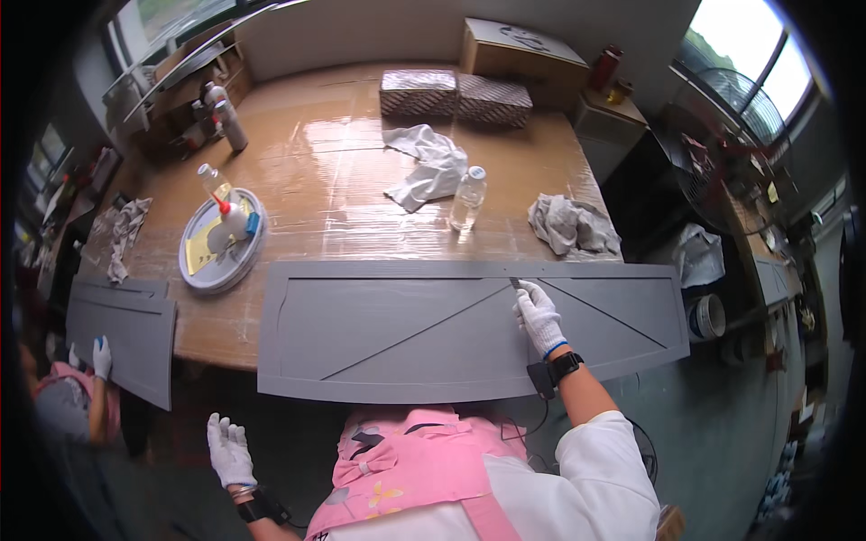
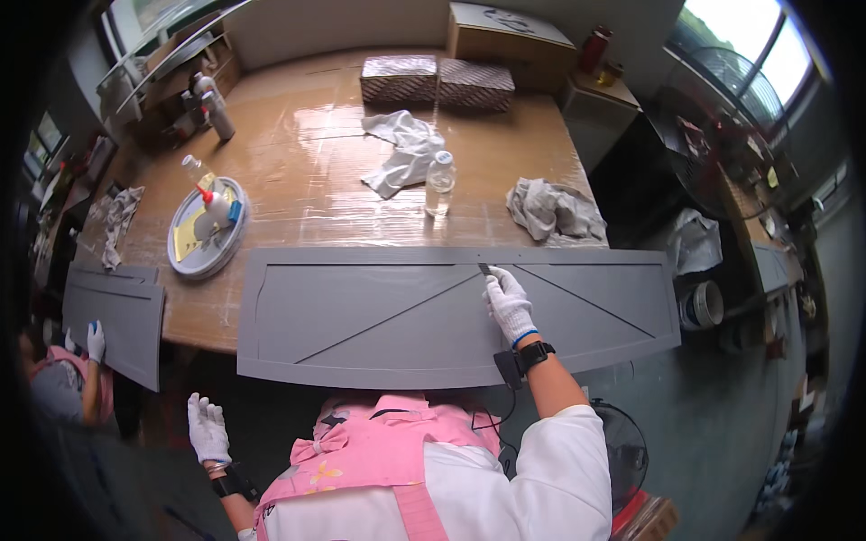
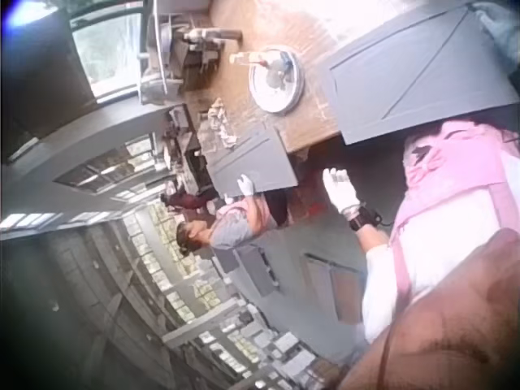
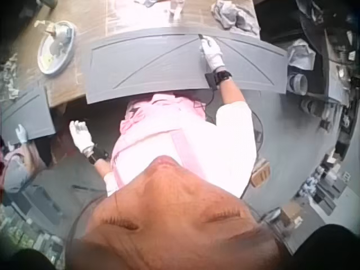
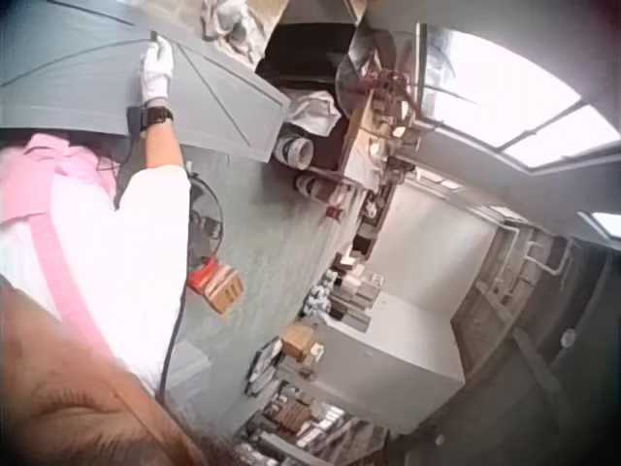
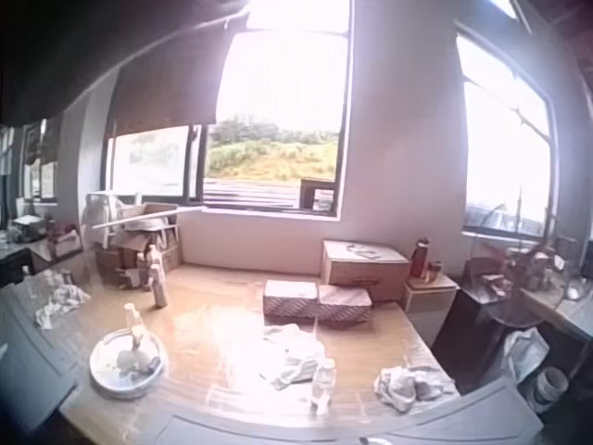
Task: Polishing and cleaning grey-painted wooden furniture panels using a rag and liquid.
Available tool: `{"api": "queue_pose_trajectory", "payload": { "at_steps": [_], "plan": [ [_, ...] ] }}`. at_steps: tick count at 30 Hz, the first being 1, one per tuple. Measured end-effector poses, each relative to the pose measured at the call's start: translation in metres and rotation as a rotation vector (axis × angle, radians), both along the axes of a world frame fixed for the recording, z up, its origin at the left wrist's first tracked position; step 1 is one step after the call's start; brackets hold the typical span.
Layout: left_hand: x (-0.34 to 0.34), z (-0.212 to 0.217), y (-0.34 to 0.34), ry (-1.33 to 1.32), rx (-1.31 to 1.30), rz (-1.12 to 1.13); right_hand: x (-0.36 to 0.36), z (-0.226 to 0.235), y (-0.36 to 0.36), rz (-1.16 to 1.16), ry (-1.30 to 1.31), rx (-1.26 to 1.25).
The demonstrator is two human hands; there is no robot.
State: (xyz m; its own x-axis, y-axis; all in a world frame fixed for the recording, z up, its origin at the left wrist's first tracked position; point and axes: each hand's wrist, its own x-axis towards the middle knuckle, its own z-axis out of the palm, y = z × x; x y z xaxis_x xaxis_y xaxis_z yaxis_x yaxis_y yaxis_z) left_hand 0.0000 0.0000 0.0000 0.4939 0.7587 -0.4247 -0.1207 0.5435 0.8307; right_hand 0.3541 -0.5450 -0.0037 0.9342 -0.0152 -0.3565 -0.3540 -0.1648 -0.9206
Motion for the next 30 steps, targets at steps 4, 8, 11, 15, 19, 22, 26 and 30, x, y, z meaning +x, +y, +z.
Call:
{"api": "queue_pose_trajectory", "payload": {
  "at_steps": [4, 8, 11, 15, 19, 22, 26, 30],
  "plan": [
    [0.038, -0.008, 0.004, 0.075, -0.022, -0.102, -0.080, -0.001, -0.061, -0.239, 0.041, -0.045],
    [0.057, -0.015, -0.003, 0.162, 0.026, -0.243, -0.145, -0.003, -0.078, -0.410, 0.163, -0.041],
    [0.070, -0.025, -0.015, 0.205, 0.021, -0.310, -0.179, -0.007, -0.089, -0.495, 0.200, -0.062],
    [0.081, -0.028, -0.036, 0.240, 0.096, -0.377, -0.207, -0.011, -0.102, -0.584, 0.175, -0.027],
    [0.094, -0.024, -0.050, 0.260, 0.175, -0.358, -0.208, -0.008, -0.122, -0.640, 0.127, 0.012],
    [0.109, -0.020, -0.067, 0.296, 0.263, -0.369, -0.199, -0.001, -0.144, -0.671, 0.078, -0.018],
    [0.132, -0.026, -0.096, 0.341, 0.437, -0.372, -0.176, 0.000, -0.181, -0.708, 0.062, -0.009],
    [0.157, -0.032, -0.143, 0.517, 0.857, -0.362, -0.146, -0.007, -0.231, -0.625, 0.028, -0.123]
  ]
}}
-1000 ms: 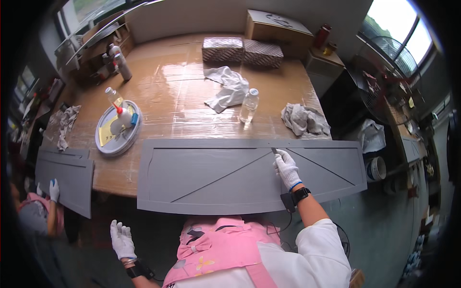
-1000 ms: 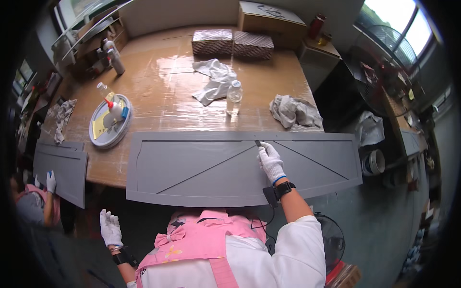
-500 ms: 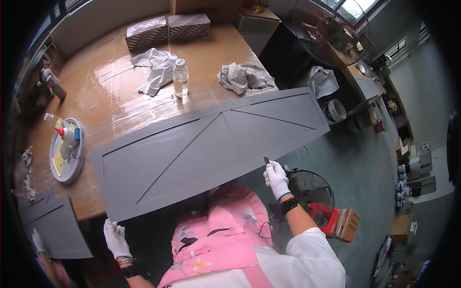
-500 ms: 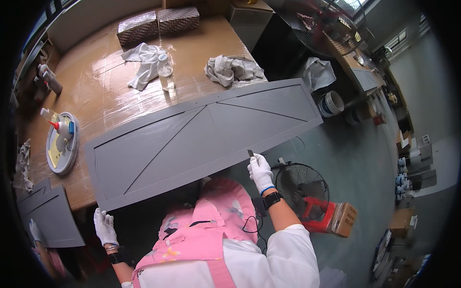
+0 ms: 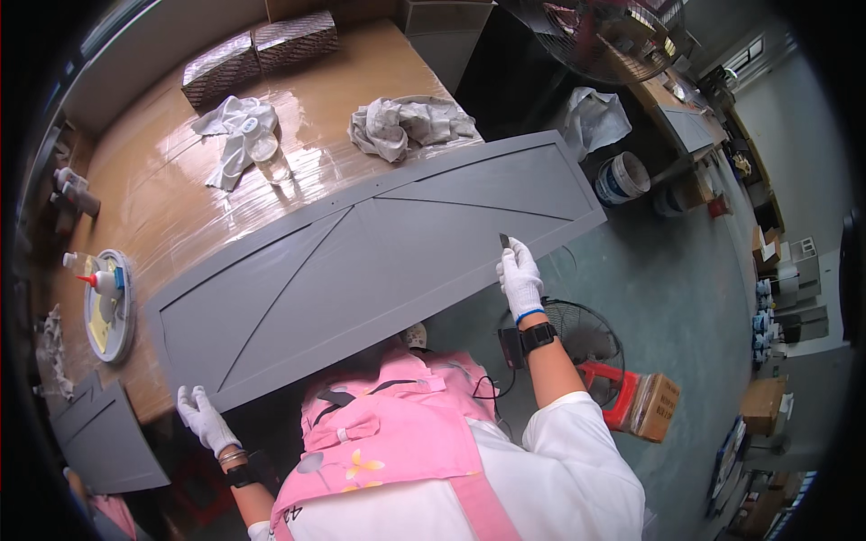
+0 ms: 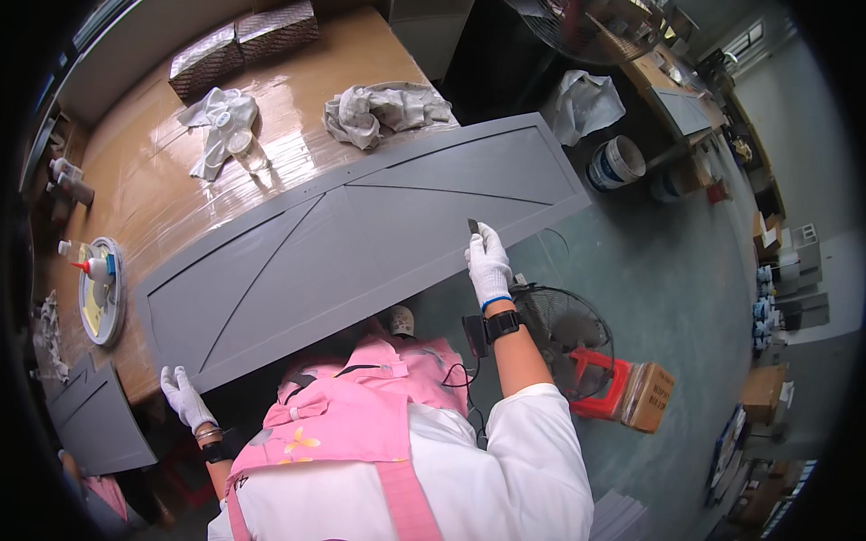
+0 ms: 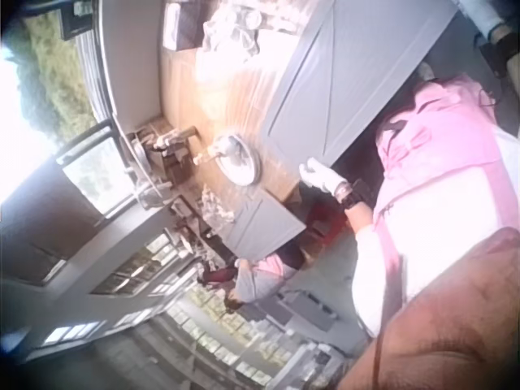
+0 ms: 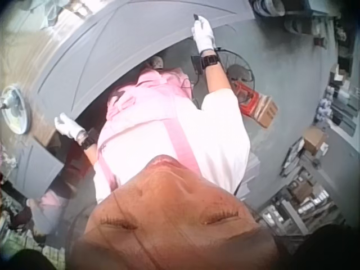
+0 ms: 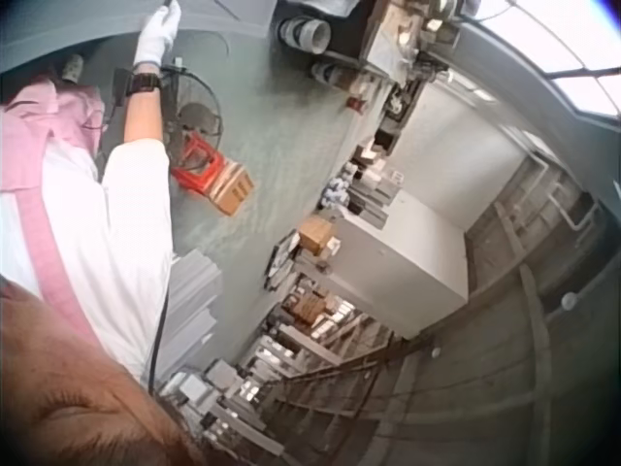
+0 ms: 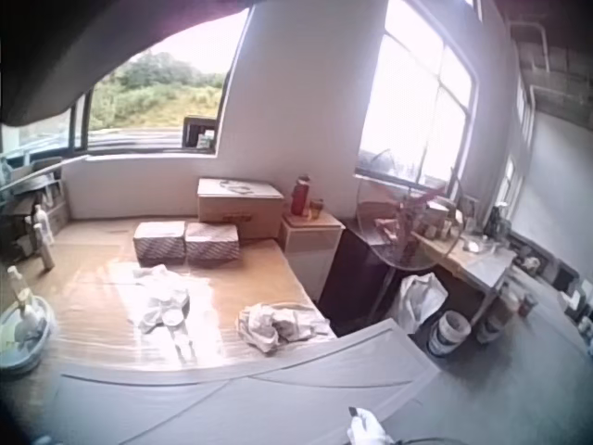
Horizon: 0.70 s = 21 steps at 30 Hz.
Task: Polishing and cleaning grey-painted wooden furniture panels using a rag and liquid.
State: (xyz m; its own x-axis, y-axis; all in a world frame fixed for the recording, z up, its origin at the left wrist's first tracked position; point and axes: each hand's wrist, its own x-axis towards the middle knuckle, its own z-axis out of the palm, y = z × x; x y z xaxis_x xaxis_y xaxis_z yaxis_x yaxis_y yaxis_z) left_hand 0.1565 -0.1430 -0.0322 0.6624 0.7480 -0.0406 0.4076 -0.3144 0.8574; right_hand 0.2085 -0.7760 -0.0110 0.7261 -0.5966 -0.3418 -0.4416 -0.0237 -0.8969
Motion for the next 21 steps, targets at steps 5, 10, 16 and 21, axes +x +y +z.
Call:
{"api": "queue_pose_trajectory", "payload": {
  "at_steps": [5, 10, 16, 21],
  "plan": [
    [0.025, 0.007, -0.099, 0.159, 0.348, -0.157, 0.047, -0.016, -0.049, 0.169, 0.020, -0.617],
    [0.050, 0.002, -0.169, 0.203, 0.468, -0.210, 0.080, -0.024, -0.070, 0.314, 0.126, -0.868],
    [0.051, -0.025, -0.190, 0.332, 0.775, -0.300, 0.090, -0.028, -0.070, 0.455, 0.242, -1.057],
    [0.049, -0.033, -0.191, 0.349, 0.831, -0.301, 0.090, -0.033, -0.076, 0.397, 0.228, -1.123]
  ]
}}
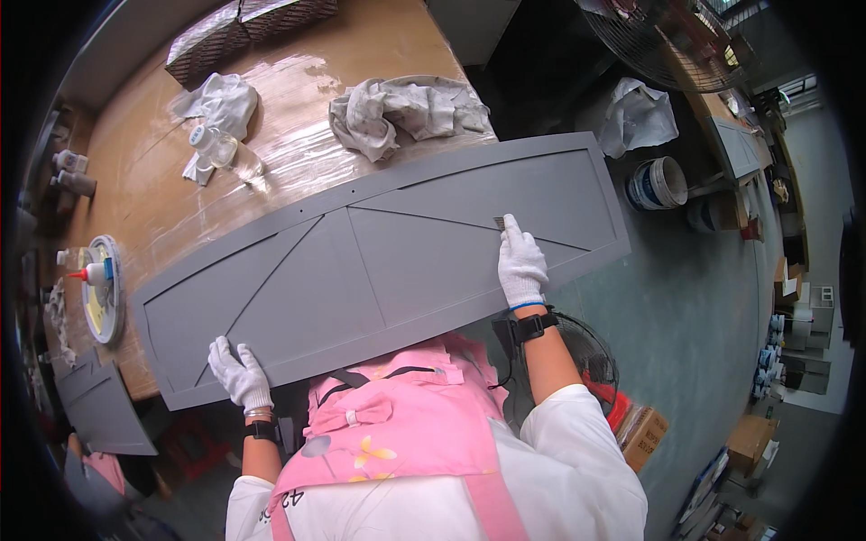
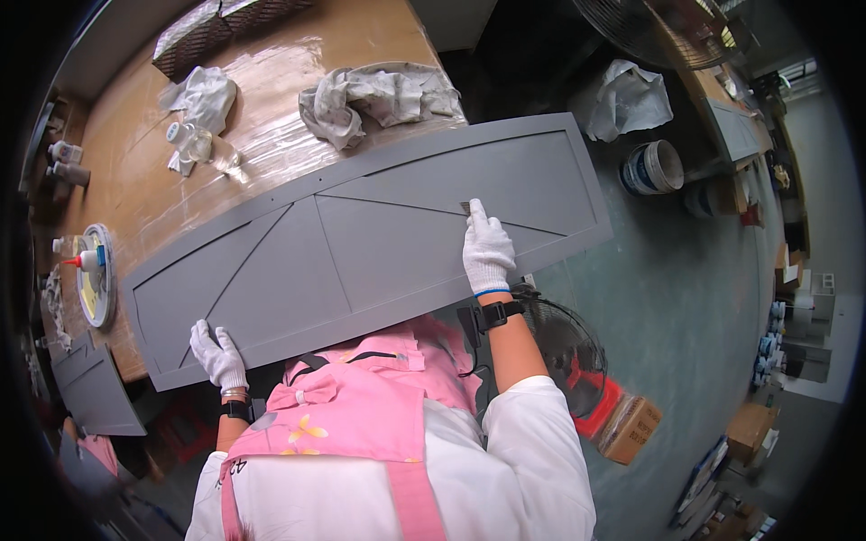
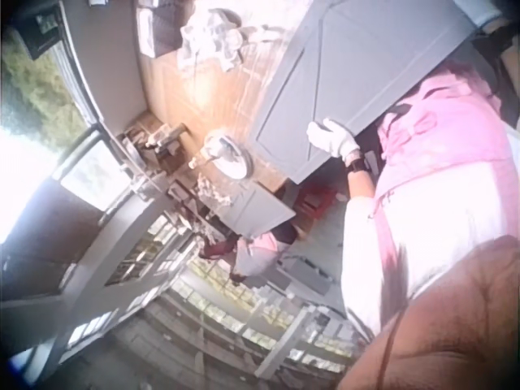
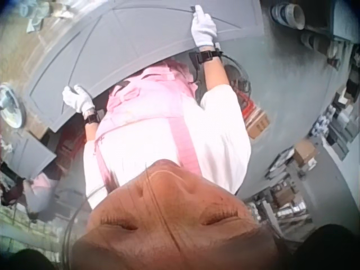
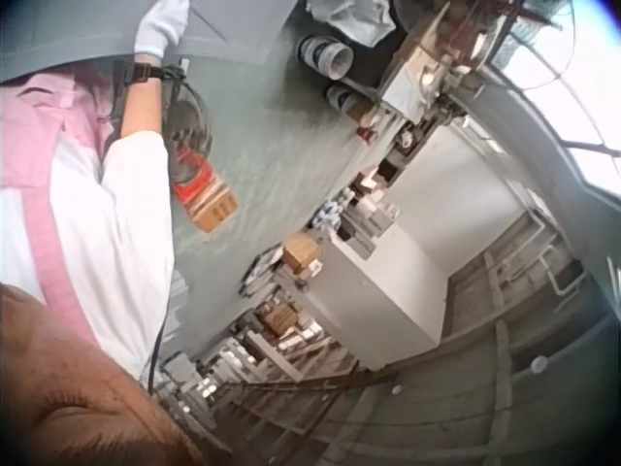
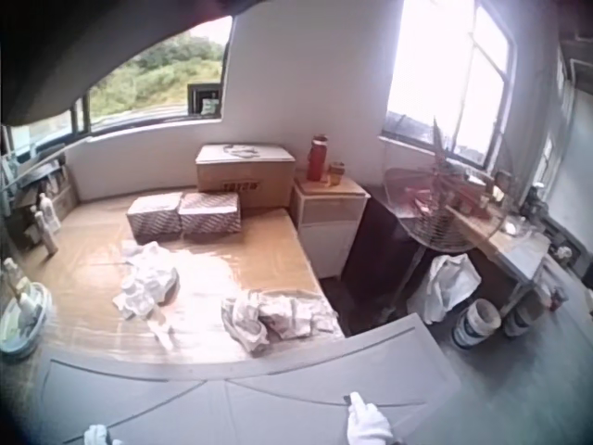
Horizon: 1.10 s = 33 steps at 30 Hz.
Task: Polishing and cleaning grey-painted wooden furniture panels using a rag and liquid.
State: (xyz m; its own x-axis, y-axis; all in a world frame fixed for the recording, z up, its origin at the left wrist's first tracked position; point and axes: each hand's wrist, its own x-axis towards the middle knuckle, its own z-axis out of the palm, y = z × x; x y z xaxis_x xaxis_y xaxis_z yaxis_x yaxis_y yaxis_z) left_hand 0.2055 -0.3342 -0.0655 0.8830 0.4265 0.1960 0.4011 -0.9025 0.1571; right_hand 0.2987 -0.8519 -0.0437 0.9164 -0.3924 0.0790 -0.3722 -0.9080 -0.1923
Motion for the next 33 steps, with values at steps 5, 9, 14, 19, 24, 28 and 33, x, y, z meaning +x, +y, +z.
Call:
{"api": "queue_pose_trajectory", "payload": {
  "at_steps": [5, 9, 14, 19, 24, 28, 33],
  "plan": [
    [-0.0017, -0.0012, 0.0009, -0.007, 0.008, 0.020, -0.0035, -0.0049, -0.0018, 0.054, 0.017, -0.004],
    [-0.0024, -0.0031, 0.0029, -0.008, 0.028, 0.004, -0.0054, -0.0059, -0.0013, 0.159, -0.036, -0.011],
    [-0.0040, -0.0049, 0.0038, -0.011, 0.020, 0.022, -0.0058, -0.0051, -0.0006, 0.134, -0.024, -0.038],
    [-0.0028, -0.0070, 0.0036, -0.052, 0.031, 0.001, -0.0055, -0.0064, -0.0003, 0.144, -0.011, -0.012],
    [-0.0030, -0.0073, 0.0035, -0.053, 0.035, 0.010, -0.0055, -0.0088, -0.0013, 0.086, -0.033, -0.017],
    [-0.0030, -0.0075, 0.0034, -0.054, 0.038, 0.016, -0.0064, -0.0088, -0.0011, 0.136, -0.028, 0.014],
    [-0.0037, -0.0064, 0.0033, -0.048, 0.039, 0.010, -0.0067, -0.0077, 0.0005, 0.173, -0.058, 0.016]
  ]
}}
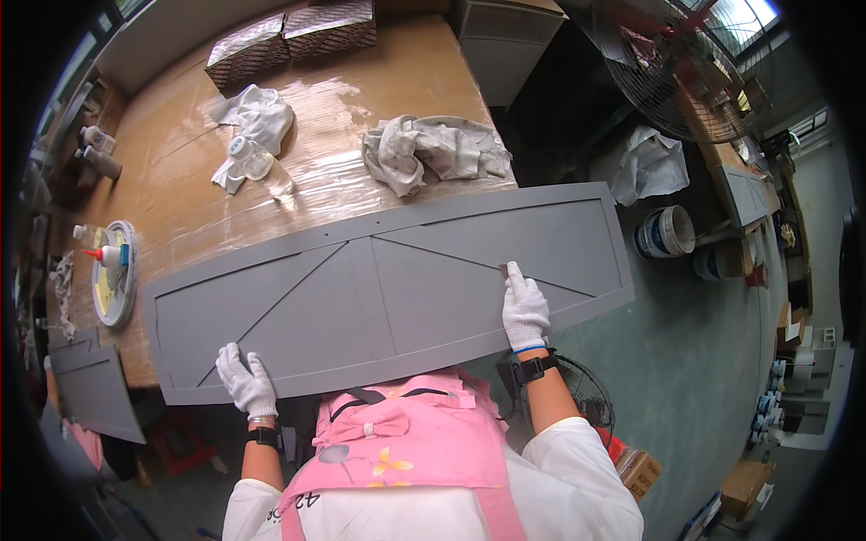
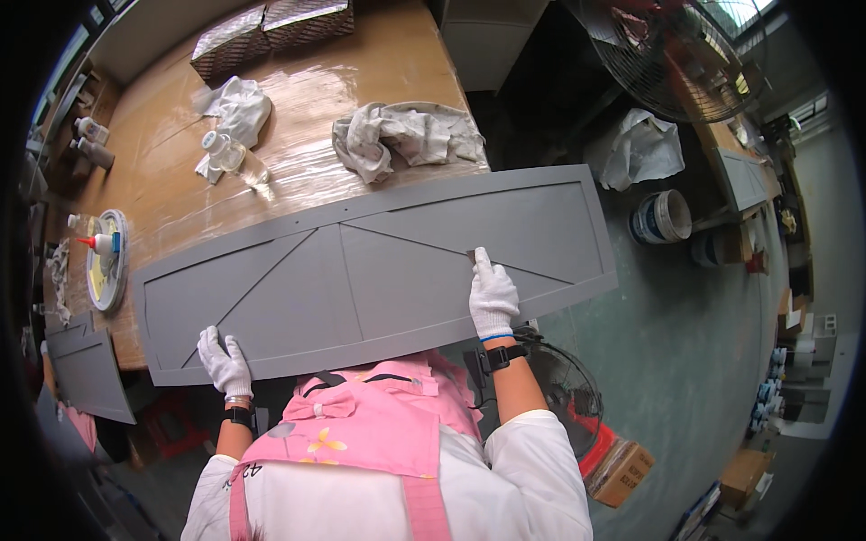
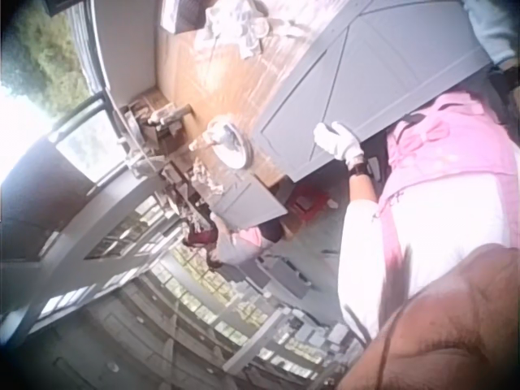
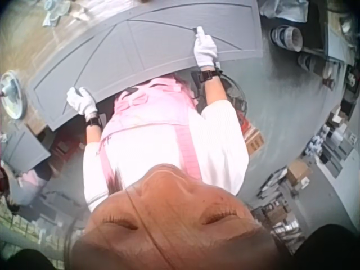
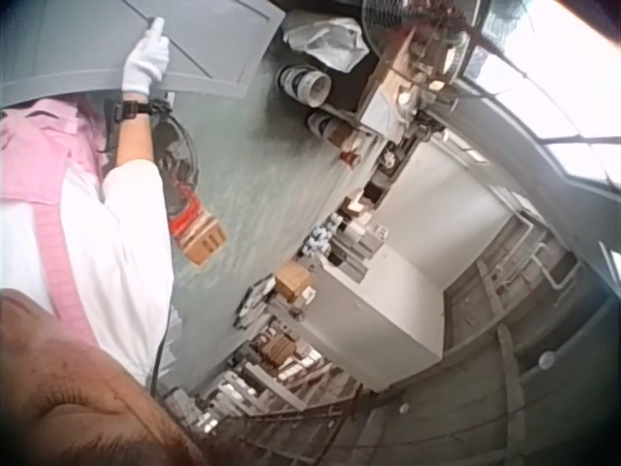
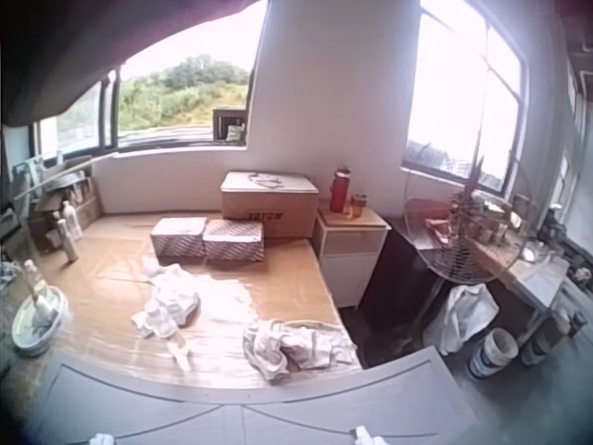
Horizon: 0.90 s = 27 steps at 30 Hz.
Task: Polishing and cleaning grey-painted wooden furniture panels using a rag and liquid.
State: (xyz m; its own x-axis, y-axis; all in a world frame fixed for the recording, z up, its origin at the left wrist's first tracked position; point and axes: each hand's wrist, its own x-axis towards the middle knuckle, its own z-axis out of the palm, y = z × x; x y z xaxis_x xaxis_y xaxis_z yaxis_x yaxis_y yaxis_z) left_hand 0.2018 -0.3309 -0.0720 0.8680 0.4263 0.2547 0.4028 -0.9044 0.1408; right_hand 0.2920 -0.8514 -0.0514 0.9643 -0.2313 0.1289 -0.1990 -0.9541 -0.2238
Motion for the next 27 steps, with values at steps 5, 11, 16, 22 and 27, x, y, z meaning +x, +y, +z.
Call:
{"api": "queue_pose_trajectory", "payload": {
  "at_steps": [5, 11, 16, 22, 27],
  "plan": [
    [0.0014, 0.0016, -0.0019, 0.006, -0.020, 0.031, 0.0005, -0.0003, 0.0009, -0.015, -0.009, -0.009],
    [0.0012, 0.0026, -0.0028, -0.010, -0.019, 0.028, 0.0005, -0.0021, 0.0003, -0.032, 0.000, -0.003],
    [0.0011, 0.0032, -0.0025, -0.015, -0.017, 0.006, 0.0017, -0.0038, -0.0012, -0.017, -0.025, 0.008],
    [0.0007, 0.0031, -0.0033, -0.017, -0.018, 0.020, 0.0019, -0.0028, -0.0005, -0.046, 0.040, 0.042],
    [0.0019, 0.0049, -0.0043, -0.028, -0.029, 0.018, 0.0012, 0.0034, 0.0008, -0.021, 0.017, 0.059]
  ]
}}
